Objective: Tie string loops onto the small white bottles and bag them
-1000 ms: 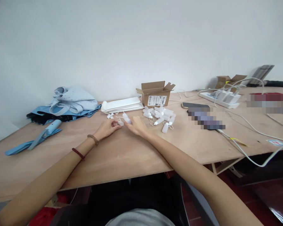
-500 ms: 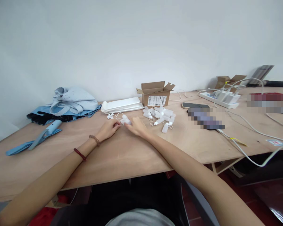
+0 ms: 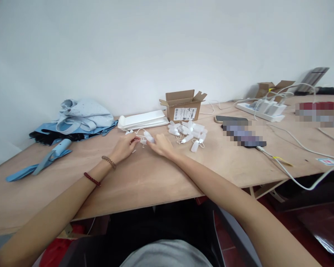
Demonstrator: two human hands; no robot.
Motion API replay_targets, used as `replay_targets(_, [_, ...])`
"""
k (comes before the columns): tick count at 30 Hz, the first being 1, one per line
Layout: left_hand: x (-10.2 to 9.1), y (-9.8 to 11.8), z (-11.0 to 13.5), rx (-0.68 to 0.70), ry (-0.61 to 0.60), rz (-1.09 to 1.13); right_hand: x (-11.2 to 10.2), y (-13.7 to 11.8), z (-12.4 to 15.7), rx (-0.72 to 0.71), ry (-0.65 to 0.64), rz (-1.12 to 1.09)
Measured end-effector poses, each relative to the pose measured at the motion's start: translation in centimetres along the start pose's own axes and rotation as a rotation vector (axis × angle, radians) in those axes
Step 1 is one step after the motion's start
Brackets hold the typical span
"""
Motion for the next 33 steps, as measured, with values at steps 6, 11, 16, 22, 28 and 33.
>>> replay_targets(6, [-2.6,-1.0,-0.2,-0.062,0.170,0.030,-1.0,0.4,0.2,0.091,0.006,0.130])
replay_targets(11, [-3.2,-1.6,-1.0,-0.135,0.199,0.081,-0.9,0.4,0.1,0.071,0.015,0.152])
replay_targets(16, [-3.0,-2.8,-3.2,-0.210,0.167,0.102,-0.2,0.3,-0.2,0.036,0.006,0.157])
replay_targets(22, [-2.4,-3.2,-6.4,-0.230,0.155,0.051,-0.1,0.2,-0.3,0.004,0.003,0.158])
replay_targets(28, [-3.3,-2.9,-5.9,-0.251,-0.130,-0.150,-0.2,0.4,-0.3,0.016,-0.010,0.141])
replay_targets(33, [-2.8,-1.0,-1.0,-0.184,-0.505,-0.021,-0.5,0.3,-0.2,0.012,-0.002,0.135])
Point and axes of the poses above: each hand's wrist, its own z-axis away from the middle knuckle, its own x-axis out of the palm, y = z × x, the point moved 8 cm from there along -z, towards the middle knuckle, and after that the axes turned 8 degrees about z, right-handed, at the moved point
